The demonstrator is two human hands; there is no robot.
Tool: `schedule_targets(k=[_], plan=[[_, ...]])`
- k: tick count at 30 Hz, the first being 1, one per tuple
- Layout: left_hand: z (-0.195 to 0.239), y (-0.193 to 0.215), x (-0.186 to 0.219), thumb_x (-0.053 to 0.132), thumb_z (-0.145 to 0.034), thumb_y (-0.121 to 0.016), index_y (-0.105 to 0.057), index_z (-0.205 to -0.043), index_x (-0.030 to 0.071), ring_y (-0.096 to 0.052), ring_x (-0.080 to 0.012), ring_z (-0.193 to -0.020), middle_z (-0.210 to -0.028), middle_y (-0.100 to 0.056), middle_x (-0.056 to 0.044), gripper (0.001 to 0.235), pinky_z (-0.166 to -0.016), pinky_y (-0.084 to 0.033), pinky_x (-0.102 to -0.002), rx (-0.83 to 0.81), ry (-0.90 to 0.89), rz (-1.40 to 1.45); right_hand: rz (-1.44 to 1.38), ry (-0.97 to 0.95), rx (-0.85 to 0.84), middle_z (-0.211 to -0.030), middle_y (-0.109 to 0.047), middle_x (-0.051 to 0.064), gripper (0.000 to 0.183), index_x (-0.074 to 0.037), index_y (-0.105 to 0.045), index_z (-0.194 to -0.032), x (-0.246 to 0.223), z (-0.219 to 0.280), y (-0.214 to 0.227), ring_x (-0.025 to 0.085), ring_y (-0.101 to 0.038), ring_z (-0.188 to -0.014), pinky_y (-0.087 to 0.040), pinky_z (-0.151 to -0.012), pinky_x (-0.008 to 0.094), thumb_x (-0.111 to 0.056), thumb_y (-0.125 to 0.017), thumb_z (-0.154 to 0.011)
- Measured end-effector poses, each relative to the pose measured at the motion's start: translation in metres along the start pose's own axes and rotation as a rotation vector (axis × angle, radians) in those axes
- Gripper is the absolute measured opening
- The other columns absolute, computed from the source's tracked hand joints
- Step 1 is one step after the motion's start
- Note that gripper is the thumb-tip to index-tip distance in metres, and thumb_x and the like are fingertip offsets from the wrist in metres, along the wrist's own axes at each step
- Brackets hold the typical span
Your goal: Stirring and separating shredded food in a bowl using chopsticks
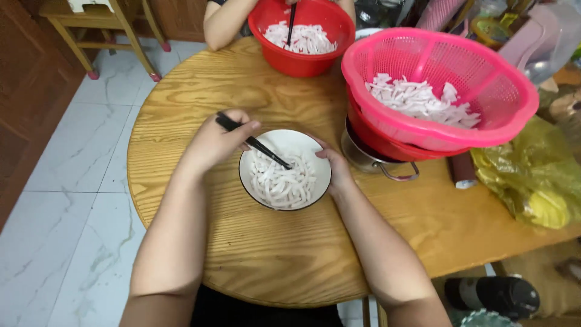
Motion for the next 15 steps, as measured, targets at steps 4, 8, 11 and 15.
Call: schedule_targets(k=[4, 8, 11, 15], plan=[[0.006, 0.004, -0.003, 0.013, -0.09, -0.07, -0.068, -0.091, 0.002, -0.076, -0.0205, -0.074, -0.081, -0.073, -0.019, 0.011, -0.068, -0.058, -0.029, -0.042, 0.088, -0.031, -0.001, 0.013, 0.047, -0.112, -0.072, 0.019, 0.073, -0.023, -0.066, -0.138, -0.005, 0.0, 0.003, 0.034, -0.071, -0.099, -0.059, -0.089, 0.043, -0.022, -0.059, -0.065], [0.013, 0.013, 0.002, 0.015, -0.092, -0.071, -0.074, -0.094, 0.01, -0.075, -0.022, -0.079, -0.083, -0.072, -0.014, 0.007, -0.071, -0.056, -0.031, 0.071, -0.008, -0.112, -0.073, 0.095, 0.141, -0.112, -0.071, 0.018, 0.069, -0.02, -0.065, -0.137, -0.011, -0.002, 0.024, 0.033, -0.07, -0.099, -0.058, -0.091, 0.043, -0.022, -0.061, -0.068], [0.025, 0.032, 0.02, 0.021, -0.099, -0.069, -0.075, -0.092, 0.016, -0.071, -0.0287, -0.085, -0.081, -0.07, -0.012, 0.011, -0.075, -0.053, -0.037, 0.246, -0.211, -0.247, -0.101, 0.149, 0.159, -0.113, -0.07, 0.016, 0.067, -0.019, -0.064, -0.138, -0.027, 0.008, 0.018, 0.029, -0.07, -0.1, -0.058, -0.092, 0.04, -0.021, -0.06, -0.071], [0.049, 0.048, 0.045, 0.02, -0.104, -0.066, -0.066, -0.087, 0.007, -0.066, -0.0412, -0.085, -0.084, -0.066, -0.019, 0.021, -0.075, -0.051, -0.045, 0.429, -0.38, -0.352, -0.18, 0.251, 0.08, -0.12, -0.069, 0.019, 0.063, -0.017, -0.062, -0.14, -0.014, -0.008, 0.036, 0.031, -0.071, -0.104, -0.058, -0.094, 0.043, -0.024, -0.061, -0.078]])
Point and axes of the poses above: each hand's wrist, its own z-axis away from the middle knuckle, its own y-axis out of the back of the hand, x = y × z, the point moved 8 cm from there along -z, towards the middle knuckle
